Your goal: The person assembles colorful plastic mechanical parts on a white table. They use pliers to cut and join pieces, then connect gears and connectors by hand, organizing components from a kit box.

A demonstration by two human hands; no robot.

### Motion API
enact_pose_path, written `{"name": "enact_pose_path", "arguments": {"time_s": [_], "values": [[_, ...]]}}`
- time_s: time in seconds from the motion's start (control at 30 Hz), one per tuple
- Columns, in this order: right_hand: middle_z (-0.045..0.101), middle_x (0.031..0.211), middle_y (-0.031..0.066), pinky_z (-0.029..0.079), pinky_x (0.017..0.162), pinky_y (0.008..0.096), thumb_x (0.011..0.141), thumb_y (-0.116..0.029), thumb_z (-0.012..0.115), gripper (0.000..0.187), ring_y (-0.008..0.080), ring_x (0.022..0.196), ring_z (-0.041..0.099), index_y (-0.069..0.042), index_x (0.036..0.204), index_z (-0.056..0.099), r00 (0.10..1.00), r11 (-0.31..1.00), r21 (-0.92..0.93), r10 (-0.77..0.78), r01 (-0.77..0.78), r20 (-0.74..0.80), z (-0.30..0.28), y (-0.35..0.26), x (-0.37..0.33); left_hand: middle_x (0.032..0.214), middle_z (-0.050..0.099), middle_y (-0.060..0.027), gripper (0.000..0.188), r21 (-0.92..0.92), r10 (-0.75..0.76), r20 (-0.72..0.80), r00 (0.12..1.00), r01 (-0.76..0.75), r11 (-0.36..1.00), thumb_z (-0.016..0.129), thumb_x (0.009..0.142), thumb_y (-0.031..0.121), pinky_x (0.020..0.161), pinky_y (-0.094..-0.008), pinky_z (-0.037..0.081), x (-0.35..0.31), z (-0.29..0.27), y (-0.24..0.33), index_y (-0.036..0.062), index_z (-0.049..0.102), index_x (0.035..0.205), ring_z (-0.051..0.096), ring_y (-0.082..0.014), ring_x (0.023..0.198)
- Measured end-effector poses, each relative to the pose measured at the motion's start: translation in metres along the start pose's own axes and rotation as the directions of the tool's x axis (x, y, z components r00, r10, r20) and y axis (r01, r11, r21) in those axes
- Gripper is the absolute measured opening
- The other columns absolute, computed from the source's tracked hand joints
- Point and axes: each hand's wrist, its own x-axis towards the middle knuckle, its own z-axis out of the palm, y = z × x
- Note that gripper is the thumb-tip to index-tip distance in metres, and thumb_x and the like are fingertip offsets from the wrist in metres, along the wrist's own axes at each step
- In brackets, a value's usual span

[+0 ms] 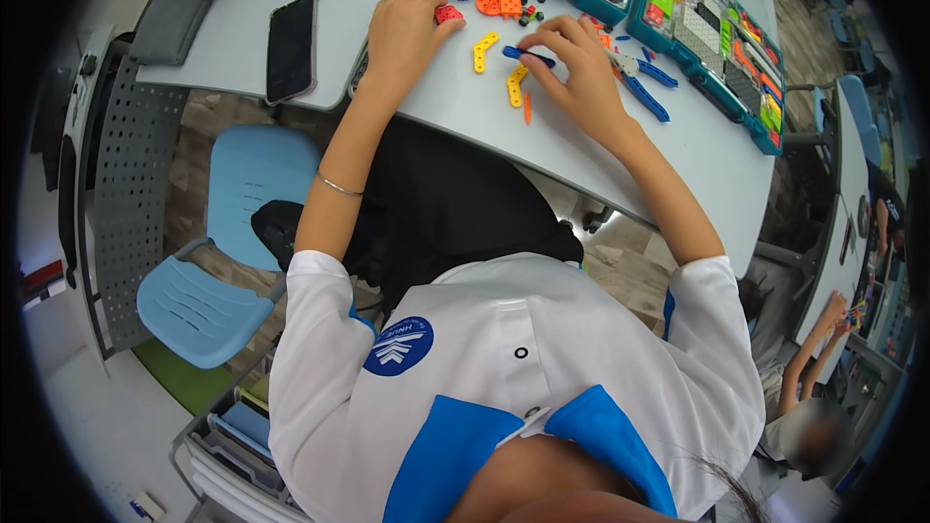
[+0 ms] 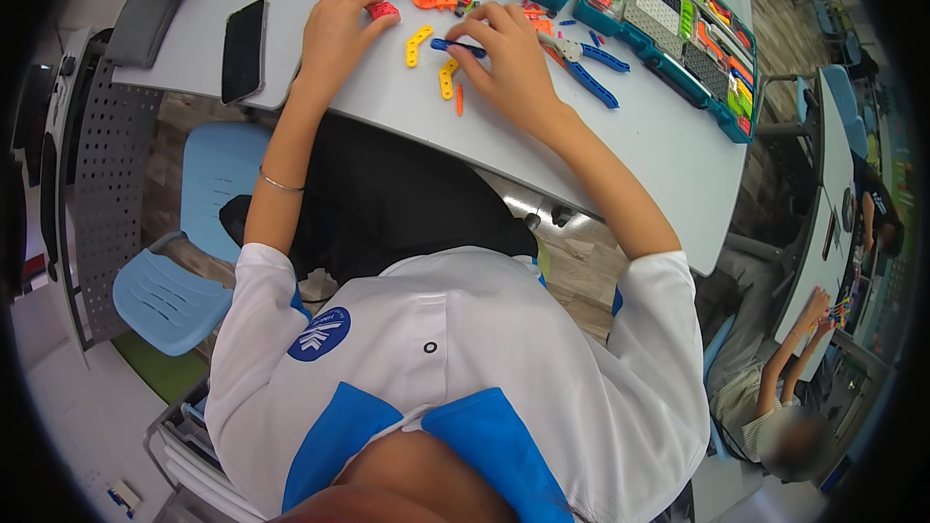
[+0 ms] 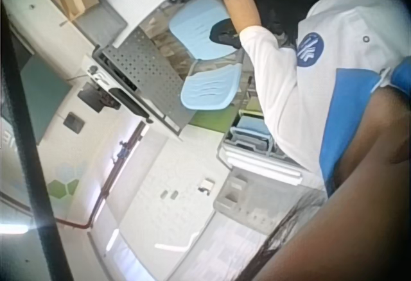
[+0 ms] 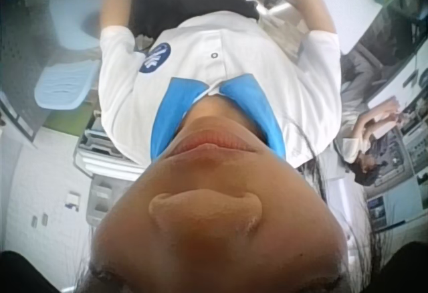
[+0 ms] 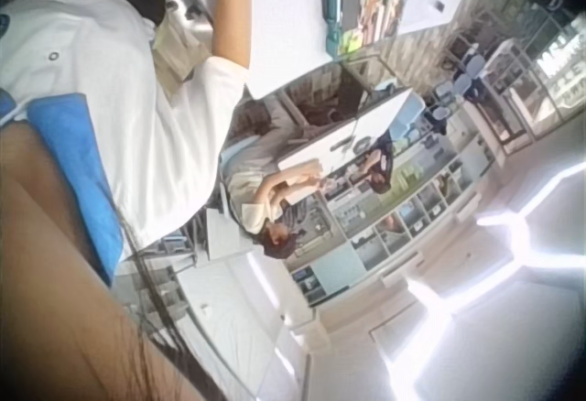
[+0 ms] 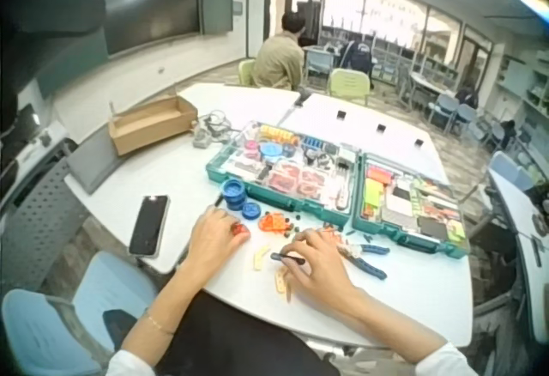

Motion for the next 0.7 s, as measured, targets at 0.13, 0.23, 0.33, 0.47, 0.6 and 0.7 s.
{"name": "enact_pose_path", "arguments": {"time_s": [0.13,0.23,0.33,0.47,0.6,0.7], "values": [[0.063,0.102,0.0012,0.044,0.089,0.0391,0.082,-0.013,0.078,0.017,0.0236,0.104,0.054,-0.014,0.098,0.073,0.969,0.967,-0.067,-0.246,0.247,0.019,0.028,-0.002,0.035,0.091,0.07,-0.0053,0.033,-0.039,-0.028,-0.018,0.999,0.027,0.999,0.078,0.084,0.033,0.083,-0.0385,0.051,0.003,0.004,-0.002,0.0068,0.077,0.104,0.061,-0.0248,0.096],[0.063,0.102,0.0003,0.044,0.09,0.0389,0.081,-0.012,0.078,0.018,0.0226,0.106,0.054,-0.015,0.097,0.073,0.934,0.932,-0.063,-0.354,0.356,0.04,0.043,-0.009,0.049,0.091,0.071,-0.0053,0.03,-0.032,-0.043,-0.04,0.998,0.042,0.999,0.075,0.085,0.03,0.083,-0.0384,0.052,0.005,0.003,-0.004,0.0064,0.077,0.104,0.062,-0.0251,0.095],[0.063,0.102,0.0002,0.042,0.09,0.0382,0.081,-0.012,0.077,0.017,0.0218,0.106,0.054,-0.016,0.098,0.074,0.932,0.927,-0.104,-0.354,0.361,0.083,0.057,-0.008,0.057,0.093,0.071,-0.0056,0.027,-0.073,-0.078,-0.066,0.995,0.073,0.995,0.073,0.088,0.027,0.084,-0.0382,0.052,0.004,0.001,-0.01,0.0058,0.076,0.105,0.062,-0.0253,0.094],[0.065,0.101,0.0001,0.04,0.089,0.0373,0.082,-0.012,0.075,0.017,0.0213,0.105,0.055,-0.016,0.099,0.074,0.946,0.924,-0.201,-0.309,0.324,0.101,0.068,-0.001,0.064,0.097,0.071,-0.0071,0.024,-0.173,-0.113,-0.134,0.985,0.089,0.981,0.071,0.09,0.021,0.084,-0.0376,0.052,-0.006,-0.009,-0.007,0.0049,0.074,0.107,0.062,-0.0252,0.094],[0.066,0.096,-0.0007,0.04,0.087,0.037,0.082,-0.011,0.075,0.019,0.0201,0.103,0.056,-0.017,0.101,0.075,0.951,0.925,-0.234,-0.308,0.299,0.0,0.046,0.017,0.072,0.099,0.07,-0.0077,0.021,-0.218,-0.168,-0.093,0.981,0.145,0.965,0.074,0.086,0.018,0.086,-0.0381,0.051,-0.022,-0.023,0.006,0.0045,0.073,0.103,0.062,-0.0264,0.1],[0.067,0.097,0.0021,0.045,0.089,0.0391,0.083,-0.015,0.077,0.016,0.0232,0.102,0.057,-0.013,0.099,0.077,0.962,0.924,-0.291,-0.27,0.248,-0.038,0.004,0.047,0.063,0.097,0.068,-0.0071,0.022,-0.181,-0.188,-0.025,0.982,0.18,0.967,0.077,0.084,0.017,0.085,-0.0374,0.051,-0.034,-0.03,0.013,0.005,0.073,0.101,0.061,-0.0255,0.098]]}}
